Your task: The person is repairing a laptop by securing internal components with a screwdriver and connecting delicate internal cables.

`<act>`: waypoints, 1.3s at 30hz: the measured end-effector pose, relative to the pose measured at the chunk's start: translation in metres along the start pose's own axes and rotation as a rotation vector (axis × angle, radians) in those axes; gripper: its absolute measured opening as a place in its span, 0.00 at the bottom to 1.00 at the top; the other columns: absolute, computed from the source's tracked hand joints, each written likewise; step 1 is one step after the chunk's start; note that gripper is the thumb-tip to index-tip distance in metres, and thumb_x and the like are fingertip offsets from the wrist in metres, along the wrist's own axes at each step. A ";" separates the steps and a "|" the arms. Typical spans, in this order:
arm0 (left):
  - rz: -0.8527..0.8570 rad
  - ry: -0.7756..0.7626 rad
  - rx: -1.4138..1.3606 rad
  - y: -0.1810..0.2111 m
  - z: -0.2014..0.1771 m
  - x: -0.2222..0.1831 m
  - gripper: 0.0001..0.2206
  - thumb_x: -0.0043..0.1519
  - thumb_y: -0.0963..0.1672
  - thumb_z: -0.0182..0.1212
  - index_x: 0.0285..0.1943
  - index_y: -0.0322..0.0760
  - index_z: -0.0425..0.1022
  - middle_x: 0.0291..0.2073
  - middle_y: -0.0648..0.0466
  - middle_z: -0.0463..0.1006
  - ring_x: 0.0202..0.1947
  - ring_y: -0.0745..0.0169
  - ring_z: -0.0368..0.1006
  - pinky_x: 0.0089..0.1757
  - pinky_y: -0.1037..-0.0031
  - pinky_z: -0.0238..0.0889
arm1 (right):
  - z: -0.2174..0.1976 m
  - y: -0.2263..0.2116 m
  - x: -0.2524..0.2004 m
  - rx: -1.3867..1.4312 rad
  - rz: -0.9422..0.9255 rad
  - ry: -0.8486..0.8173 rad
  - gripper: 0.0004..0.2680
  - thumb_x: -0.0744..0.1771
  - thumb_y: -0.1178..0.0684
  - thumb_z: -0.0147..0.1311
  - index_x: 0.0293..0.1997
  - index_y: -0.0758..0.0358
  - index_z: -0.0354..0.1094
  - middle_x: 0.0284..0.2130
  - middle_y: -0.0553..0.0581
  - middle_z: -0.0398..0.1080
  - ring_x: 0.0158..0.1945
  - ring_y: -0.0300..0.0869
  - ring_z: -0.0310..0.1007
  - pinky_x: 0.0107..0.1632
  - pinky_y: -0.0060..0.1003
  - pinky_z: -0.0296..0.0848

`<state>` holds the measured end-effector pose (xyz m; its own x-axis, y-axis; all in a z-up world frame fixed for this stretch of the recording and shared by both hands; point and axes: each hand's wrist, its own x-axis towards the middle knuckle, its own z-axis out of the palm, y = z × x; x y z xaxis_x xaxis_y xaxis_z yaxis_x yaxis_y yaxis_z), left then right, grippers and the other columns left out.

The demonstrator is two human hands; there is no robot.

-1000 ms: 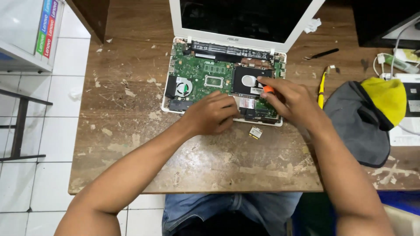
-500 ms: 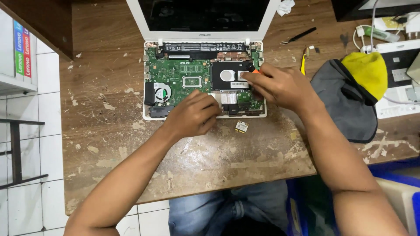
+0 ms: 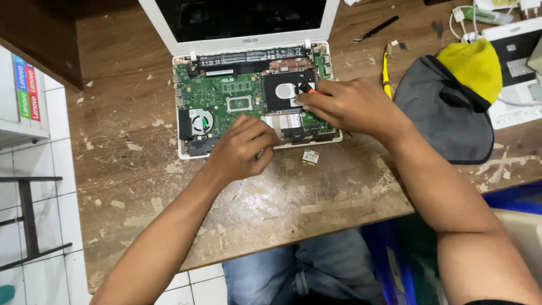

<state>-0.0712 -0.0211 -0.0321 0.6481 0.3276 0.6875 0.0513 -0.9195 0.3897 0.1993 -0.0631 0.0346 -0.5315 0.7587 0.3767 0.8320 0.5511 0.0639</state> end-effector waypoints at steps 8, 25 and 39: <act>0.016 0.024 -0.016 0.007 0.004 -0.003 0.08 0.58 0.36 0.59 0.26 0.38 0.76 0.29 0.54 0.76 0.29 0.53 0.72 0.38 0.67 0.66 | -0.006 0.001 0.006 0.127 0.090 -0.140 0.04 0.71 0.52 0.52 0.38 0.53 0.69 0.22 0.54 0.66 0.24 0.56 0.75 0.29 0.50 0.76; 0.137 -0.048 0.111 0.018 0.026 0.006 0.05 0.61 0.41 0.62 0.31 0.38 0.77 0.29 0.54 0.74 0.32 0.56 0.71 0.44 0.65 0.63 | 0.000 0.033 -0.018 0.212 0.541 -0.539 0.08 0.67 0.50 0.52 0.38 0.64 0.72 0.24 0.70 0.74 0.31 0.67 0.78 0.32 0.56 0.77; -0.141 0.004 -0.077 0.016 0.004 0.002 0.05 0.59 0.37 0.61 0.33 0.39 0.80 0.31 0.55 0.80 0.32 0.55 0.73 0.44 0.66 0.61 | -0.020 0.023 -0.002 0.332 0.623 -0.595 0.11 0.67 0.53 0.53 0.51 0.69 0.70 0.29 0.75 0.75 0.31 0.70 0.79 0.30 0.59 0.76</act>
<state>-0.0656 -0.0364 -0.0268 0.6356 0.4534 0.6248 0.0834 -0.8449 0.5283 0.2230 -0.0592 0.0538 -0.0734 0.9545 -0.2892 0.9557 -0.0155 -0.2938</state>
